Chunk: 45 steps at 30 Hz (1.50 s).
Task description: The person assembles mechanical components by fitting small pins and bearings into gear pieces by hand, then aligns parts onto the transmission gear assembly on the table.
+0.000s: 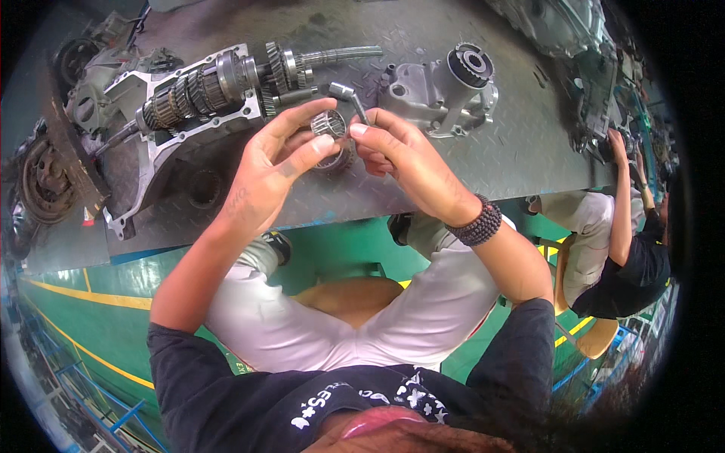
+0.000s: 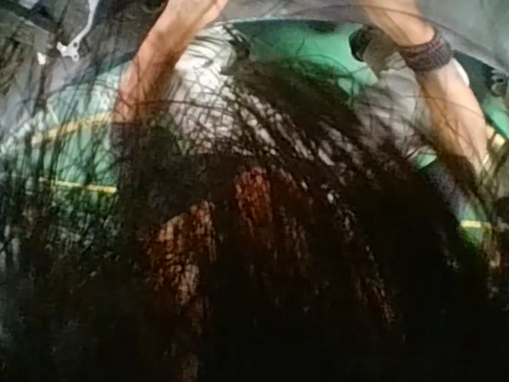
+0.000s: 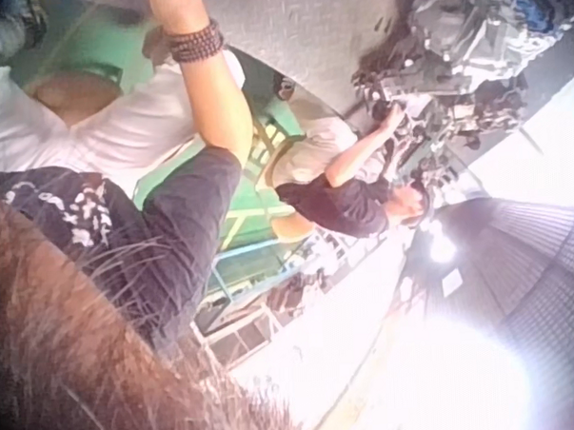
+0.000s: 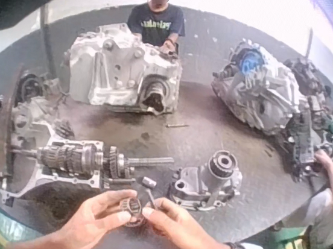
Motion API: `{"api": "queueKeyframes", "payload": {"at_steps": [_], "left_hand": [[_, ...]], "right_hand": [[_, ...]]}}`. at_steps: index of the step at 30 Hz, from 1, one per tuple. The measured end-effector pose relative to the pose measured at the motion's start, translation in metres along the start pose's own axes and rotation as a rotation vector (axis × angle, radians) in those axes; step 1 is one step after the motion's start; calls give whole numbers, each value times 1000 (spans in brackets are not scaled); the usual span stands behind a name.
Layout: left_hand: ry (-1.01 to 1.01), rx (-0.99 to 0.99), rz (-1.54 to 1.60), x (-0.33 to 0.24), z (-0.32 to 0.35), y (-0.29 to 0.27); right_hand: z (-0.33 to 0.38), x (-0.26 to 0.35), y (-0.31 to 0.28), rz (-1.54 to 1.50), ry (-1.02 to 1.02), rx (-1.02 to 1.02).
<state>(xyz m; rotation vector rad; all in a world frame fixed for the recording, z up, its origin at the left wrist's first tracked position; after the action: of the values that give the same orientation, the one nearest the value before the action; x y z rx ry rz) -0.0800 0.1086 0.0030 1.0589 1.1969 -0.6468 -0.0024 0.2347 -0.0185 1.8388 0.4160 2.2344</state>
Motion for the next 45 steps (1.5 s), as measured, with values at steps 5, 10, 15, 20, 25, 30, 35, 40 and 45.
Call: {"api": "queueKeyframes", "payload": {"at_steps": [5, 10, 15, 20, 25, 30, 35, 40, 45], "left_hand": [[3, 20, -292, -3, 5, 8], [55, -12, -322, -8, 4, 10], [102, 23, -540, -24, 3, 19], [302, -14, -715, -30, 9, 23], [332, -35, -809, -37, 13, 29], [365, -42, -971, -39, 11, 29], [351, -100, -1047, -37, 5, 23], [338, -59, -1184, -36, 9, 30], [317, -28, -1494, -30, 8, 47]], "right_hand": [[5, 6, 4, 137, -48, 14], [4, 10, 3, 205, -98, 70], [1, -1, 3, 33, -45, 174], [0, -7, 10, -86, -51, 203], [4, 8, 4, 93, -170, 111], [5, 15, 0, 210, -225, 24], [-4, -2, -7, 117, -59, 64], [1, 2, 6, 290, 14, 61], [-4, -21, 6, 234, 20, 48]]}}
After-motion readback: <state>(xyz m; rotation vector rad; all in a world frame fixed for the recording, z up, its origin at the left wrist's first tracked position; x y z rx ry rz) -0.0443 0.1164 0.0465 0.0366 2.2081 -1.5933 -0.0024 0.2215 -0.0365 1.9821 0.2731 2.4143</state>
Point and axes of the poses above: each hand's wrist, its own z-axis away from the middle knuckle, its own y-axis out of the palm, x = y × z, the point moved 9 cm from there along -z, towards the middle knuckle, and after that the axes turned 11 degrees about x, right-handed, at the moved point
